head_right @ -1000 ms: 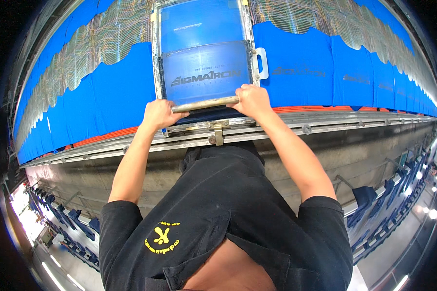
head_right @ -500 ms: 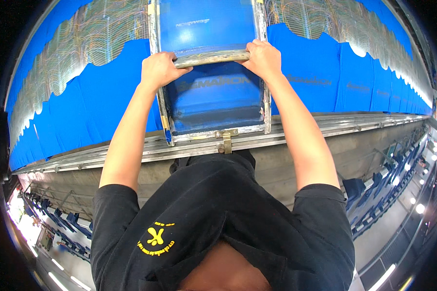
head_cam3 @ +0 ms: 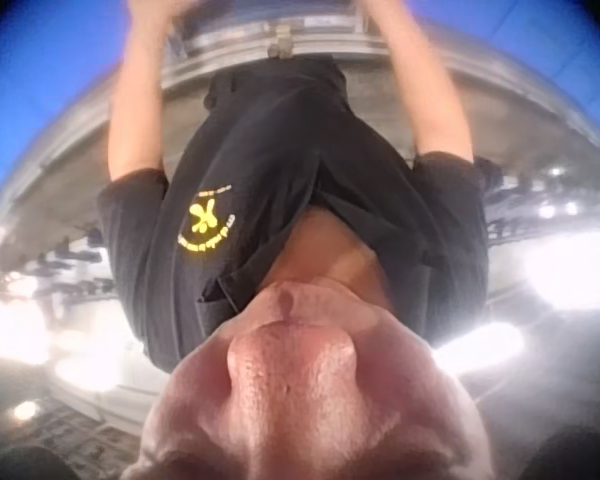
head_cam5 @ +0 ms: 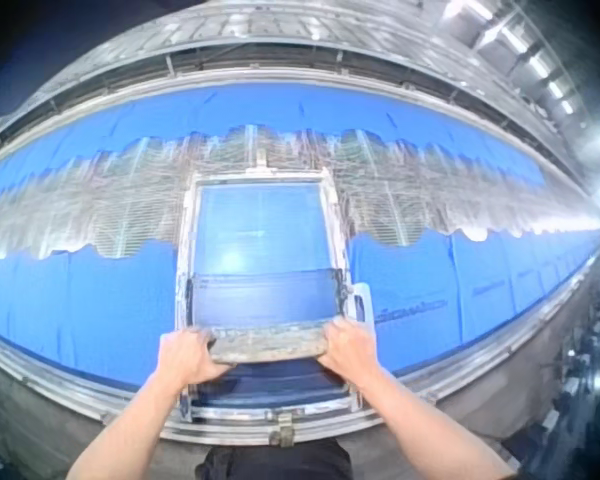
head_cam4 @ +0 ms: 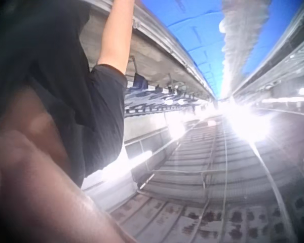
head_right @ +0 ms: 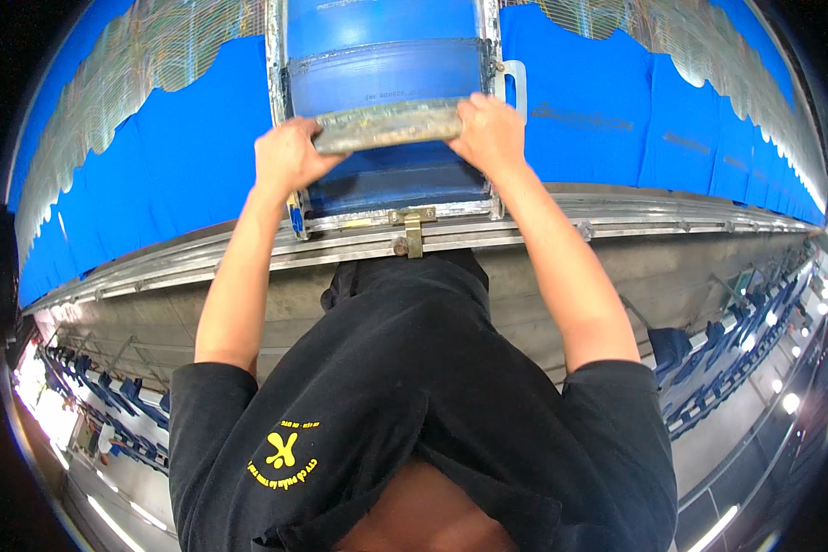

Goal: The person operates a manual screen printing press, repeatedly pulling a squeegee across a screen to print a design onto blue fabric. They lift the screen, adjust the fabric, and reposition the squeegee for subsequent prints.

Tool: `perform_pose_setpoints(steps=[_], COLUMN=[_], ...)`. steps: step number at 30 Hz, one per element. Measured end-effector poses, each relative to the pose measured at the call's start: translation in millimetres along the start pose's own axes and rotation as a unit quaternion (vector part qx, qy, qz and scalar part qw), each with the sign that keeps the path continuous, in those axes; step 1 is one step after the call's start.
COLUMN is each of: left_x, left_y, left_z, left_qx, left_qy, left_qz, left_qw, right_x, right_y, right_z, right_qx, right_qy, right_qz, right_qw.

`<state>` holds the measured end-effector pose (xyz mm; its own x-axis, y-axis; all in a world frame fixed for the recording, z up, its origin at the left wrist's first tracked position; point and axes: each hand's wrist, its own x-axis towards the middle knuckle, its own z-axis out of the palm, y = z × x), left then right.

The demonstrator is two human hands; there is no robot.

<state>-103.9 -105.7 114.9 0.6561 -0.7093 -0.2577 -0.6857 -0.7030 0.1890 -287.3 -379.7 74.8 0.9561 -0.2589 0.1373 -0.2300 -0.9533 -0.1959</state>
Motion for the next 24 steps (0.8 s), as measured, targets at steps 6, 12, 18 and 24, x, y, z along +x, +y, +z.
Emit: perform_pose_setpoints(steps=[6,12,18,24], left_x=[-110,-97,-107,-134], left_y=[21,29,91,69], left_z=[35,29,75,86], left_qx=[-0.032,0.06,-0.011,-0.069], left_qy=[0.022,-0.053,0.018,0.115], left_qz=[-0.035,0.001,0.109,0.202], left_qw=[0.999,0.997,0.994,0.97], right_x=[-93,-64,31,38], right_y=[-33,47,140,126], right_z=[-13,13,78,65], right_qx=[0.05,0.433,0.523,0.407], right_qy=[-0.027,0.108,0.042,0.142], right_qz=[-0.049,0.083,0.344,0.267], right_qw=[0.997,0.891,0.779,0.862])
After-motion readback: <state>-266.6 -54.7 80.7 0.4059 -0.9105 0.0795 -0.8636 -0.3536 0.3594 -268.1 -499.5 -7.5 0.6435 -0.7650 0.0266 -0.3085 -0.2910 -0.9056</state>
